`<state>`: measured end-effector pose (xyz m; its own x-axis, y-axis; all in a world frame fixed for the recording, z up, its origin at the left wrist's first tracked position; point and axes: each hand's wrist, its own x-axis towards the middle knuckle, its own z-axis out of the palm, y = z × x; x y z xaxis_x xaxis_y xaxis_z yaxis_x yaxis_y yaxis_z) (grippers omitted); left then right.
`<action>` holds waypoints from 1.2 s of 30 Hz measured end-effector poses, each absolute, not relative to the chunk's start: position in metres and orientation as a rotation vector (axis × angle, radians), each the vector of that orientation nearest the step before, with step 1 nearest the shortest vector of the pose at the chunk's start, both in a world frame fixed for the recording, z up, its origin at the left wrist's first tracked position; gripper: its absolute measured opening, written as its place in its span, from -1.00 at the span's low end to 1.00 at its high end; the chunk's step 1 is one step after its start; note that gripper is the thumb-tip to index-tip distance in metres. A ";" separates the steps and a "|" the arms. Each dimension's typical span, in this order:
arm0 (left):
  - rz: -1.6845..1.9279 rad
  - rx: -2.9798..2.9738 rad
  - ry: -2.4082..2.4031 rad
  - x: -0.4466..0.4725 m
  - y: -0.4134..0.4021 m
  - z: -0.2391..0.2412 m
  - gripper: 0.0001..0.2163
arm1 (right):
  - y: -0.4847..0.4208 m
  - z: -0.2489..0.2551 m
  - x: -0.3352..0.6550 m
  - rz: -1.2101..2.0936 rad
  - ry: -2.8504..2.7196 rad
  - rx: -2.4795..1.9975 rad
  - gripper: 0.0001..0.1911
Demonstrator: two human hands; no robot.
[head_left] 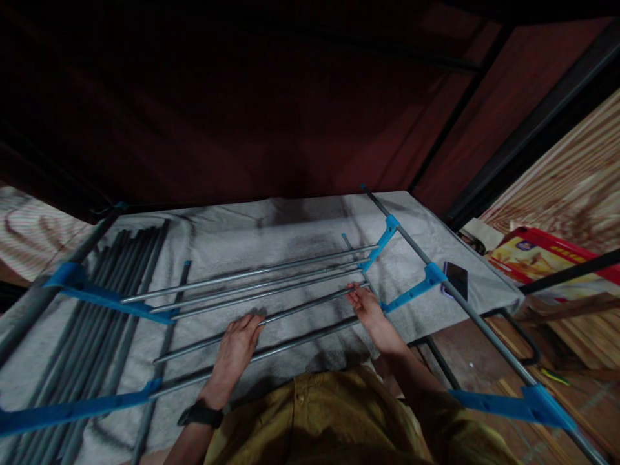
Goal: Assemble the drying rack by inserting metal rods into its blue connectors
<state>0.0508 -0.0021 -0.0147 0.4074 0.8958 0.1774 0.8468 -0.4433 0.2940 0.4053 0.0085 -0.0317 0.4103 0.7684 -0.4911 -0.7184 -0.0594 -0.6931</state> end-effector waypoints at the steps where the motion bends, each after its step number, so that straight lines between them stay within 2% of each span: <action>1: 0.460 2.504 1.563 0.051 -0.002 -0.015 -0.71 | 0.008 -0.032 0.405 1.215 -0.061 -1.084 -0.83; 14: 0.463 2.519 1.615 0.056 0.000 -0.021 -0.68 | 0.007 -0.033 0.407 1.242 -0.073 -1.097 -0.85; 24: 0.545 2.421 1.534 0.056 0.001 -0.016 -0.81 | 0.012 -0.031 0.409 1.221 -0.059 -1.187 -0.84; 31: 0.424 2.442 1.631 0.063 -0.003 -0.011 -0.76 | 0.005 -0.034 0.410 1.259 -0.099 -1.102 -0.86; 36: 0.429 2.397 1.630 0.066 -0.008 -0.009 -0.73 | 0.006 -0.038 0.416 1.275 -0.129 -1.208 -0.84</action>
<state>0.0661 -0.0079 -0.0090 0.3456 0.9306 0.1205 0.8692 -0.3659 0.3327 0.4158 0.0058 -0.0378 0.3705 0.7706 -0.5185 -0.6514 -0.1823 -0.7365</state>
